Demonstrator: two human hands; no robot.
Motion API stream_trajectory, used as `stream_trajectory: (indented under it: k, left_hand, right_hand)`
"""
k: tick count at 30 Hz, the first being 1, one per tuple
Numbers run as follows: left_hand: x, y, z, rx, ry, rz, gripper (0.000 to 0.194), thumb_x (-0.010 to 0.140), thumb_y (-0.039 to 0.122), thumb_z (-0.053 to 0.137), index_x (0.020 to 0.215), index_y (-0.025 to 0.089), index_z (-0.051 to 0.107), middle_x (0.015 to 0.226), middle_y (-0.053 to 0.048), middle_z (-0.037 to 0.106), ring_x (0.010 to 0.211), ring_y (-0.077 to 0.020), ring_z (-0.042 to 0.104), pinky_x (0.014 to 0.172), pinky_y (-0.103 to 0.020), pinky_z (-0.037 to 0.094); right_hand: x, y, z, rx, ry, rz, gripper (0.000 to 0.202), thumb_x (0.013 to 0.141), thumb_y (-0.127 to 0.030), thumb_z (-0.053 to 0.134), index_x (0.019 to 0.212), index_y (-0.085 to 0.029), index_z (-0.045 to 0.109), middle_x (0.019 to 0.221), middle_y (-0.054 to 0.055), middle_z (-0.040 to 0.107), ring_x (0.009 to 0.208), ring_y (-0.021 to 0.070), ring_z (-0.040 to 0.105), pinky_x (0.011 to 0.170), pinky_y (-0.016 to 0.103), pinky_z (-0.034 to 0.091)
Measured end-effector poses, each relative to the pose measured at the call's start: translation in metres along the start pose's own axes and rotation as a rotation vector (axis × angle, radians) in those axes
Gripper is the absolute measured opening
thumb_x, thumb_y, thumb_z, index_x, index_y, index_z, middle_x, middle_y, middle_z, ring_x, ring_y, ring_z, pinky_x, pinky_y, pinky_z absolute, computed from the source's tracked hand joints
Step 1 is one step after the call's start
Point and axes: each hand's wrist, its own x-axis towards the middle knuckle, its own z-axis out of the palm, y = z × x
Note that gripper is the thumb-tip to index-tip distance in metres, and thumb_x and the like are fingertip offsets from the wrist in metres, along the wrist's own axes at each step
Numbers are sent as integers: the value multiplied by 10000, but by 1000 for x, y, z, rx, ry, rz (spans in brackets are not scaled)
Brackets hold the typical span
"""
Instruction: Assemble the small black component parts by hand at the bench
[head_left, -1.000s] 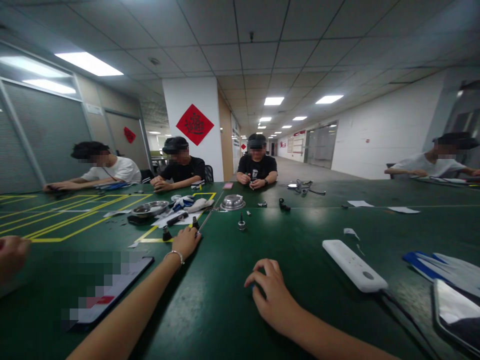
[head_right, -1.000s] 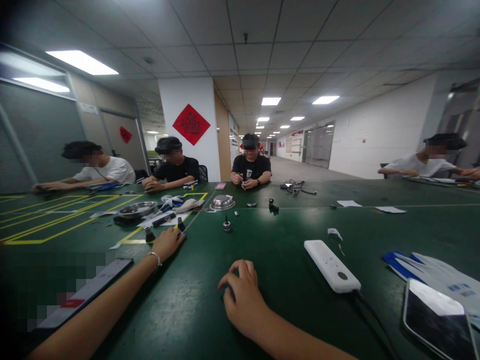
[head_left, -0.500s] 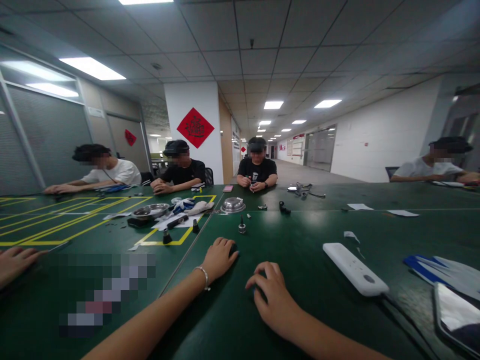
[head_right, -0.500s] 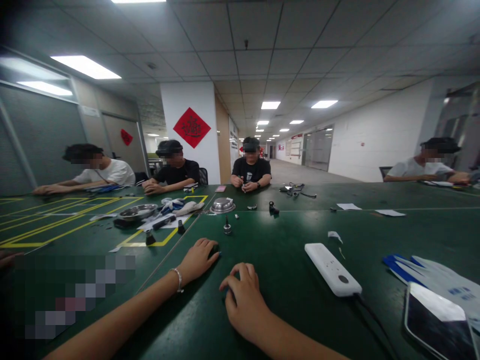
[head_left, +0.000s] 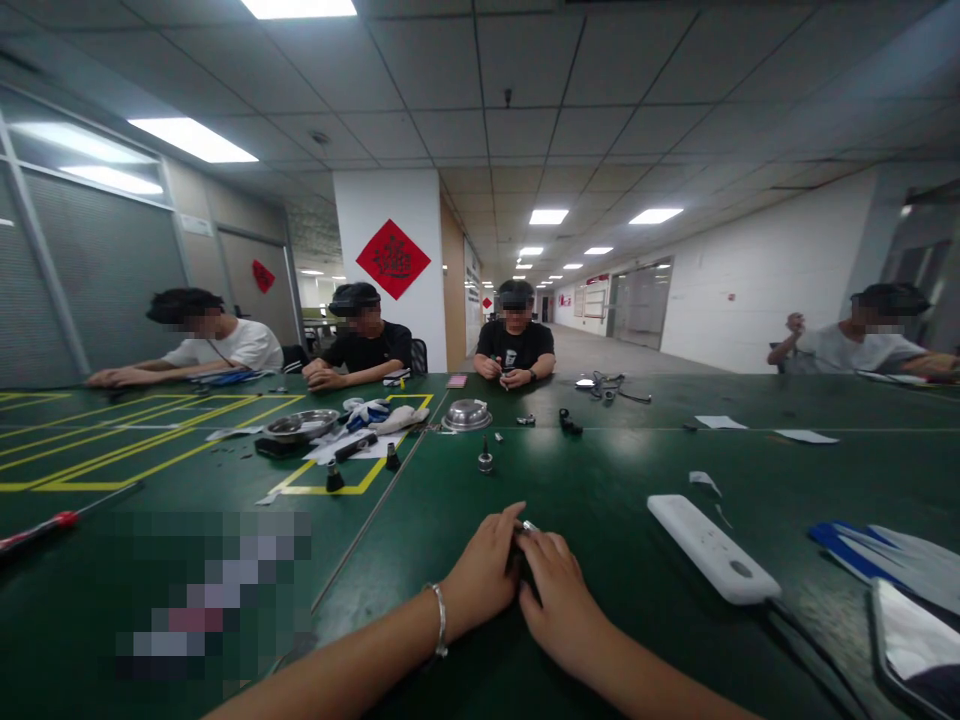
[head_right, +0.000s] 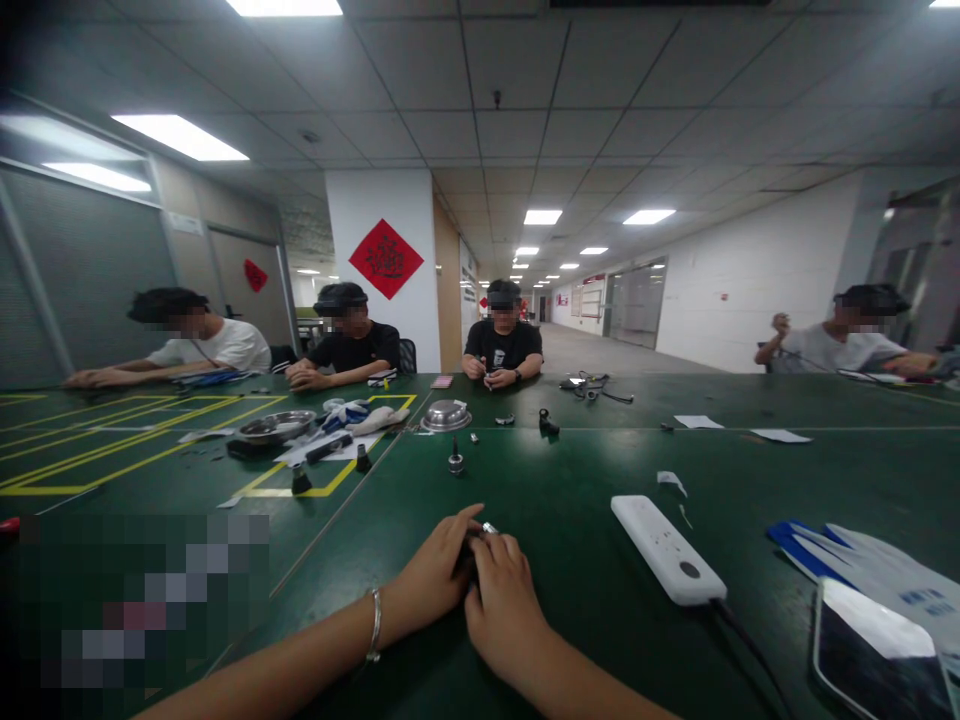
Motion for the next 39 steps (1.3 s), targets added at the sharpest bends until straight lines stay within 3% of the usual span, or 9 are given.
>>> stream_trajectory:
  k: [4,8,11,14,18,21,26,32,39]
  left_hand:
    - [-2,0,3,-83,-12,27,697,670,-14,418,1340,140,301,1275,-135,472,1188,-206,433,1053,-403,333]
    - [1,-4,6,-117,21,-13,703,671,-30,394,1344,144,285,1340,-138,416,1239,-204,389,1083,-424,289]
    - [3,-2,7,-157,57,-46,581,747,20,398,1309,147,316,1322,-128,433,1225,-190,404,1080,-409,292]
    - [4,5,3,-195,50,-141,345,846,134,381,1189,148,406,1136,-109,552,1041,-176,533,976,-380,397]
    - [5,12,-7,-6,58,-183,163,835,211,477,993,195,512,959,-45,618,973,-205,544,964,-433,354]
    - [7,9,-13,55,91,-190,211,814,243,536,1024,231,522,950,-20,645,1003,-235,524,912,-435,374]
    - [10,0,-11,-228,87,-202,291,807,188,539,1079,223,442,971,-16,645,921,-164,589,849,-324,450]
    - [8,-2,-2,-235,103,-166,492,694,116,633,1122,227,417,940,-2,608,879,-155,592,802,-301,478]
    - [9,-3,-2,-315,43,-166,539,689,81,617,1152,224,380,899,10,621,839,-144,603,796,-298,485]
  right_hand:
    - [1,1,0,-58,-14,11,484,711,-68,481,1187,-131,545,1211,114,488,1112,272,429,959,387,377]
    - [8,7,-10,-189,40,89,518,768,-110,490,1286,-109,479,1280,136,443,1175,296,373,976,422,347]
    - [14,18,-17,-243,2,59,493,836,-150,460,1329,-159,445,1359,86,394,1220,278,333,1005,441,296]
    - [17,28,-18,-250,-80,-8,391,868,-162,441,1245,-210,532,1333,48,440,1213,263,353,1002,463,269]
    - [18,30,-17,-236,-71,-29,335,840,-137,479,1149,-192,595,1243,76,509,1135,253,430,965,444,295]
    - [20,29,-19,-214,-44,2,354,815,-102,487,1143,-174,599,1108,92,560,1016,246,498,878,396,369]
    - [22,32,-23,-179,-52,16,361,810,-78,473,1115,-207,615,1022,75,570,926,231,529,773,344,398]
    - [21,28,-24,-242,4,74,190,839,-180,528,995,-210,633,946,48,596,893,230,532,831,404,322]
    - [23,25,-21,-7,159,102,206,900,-234,401,1020,-206,565,962,38,608,912,195,547,849,372,305]
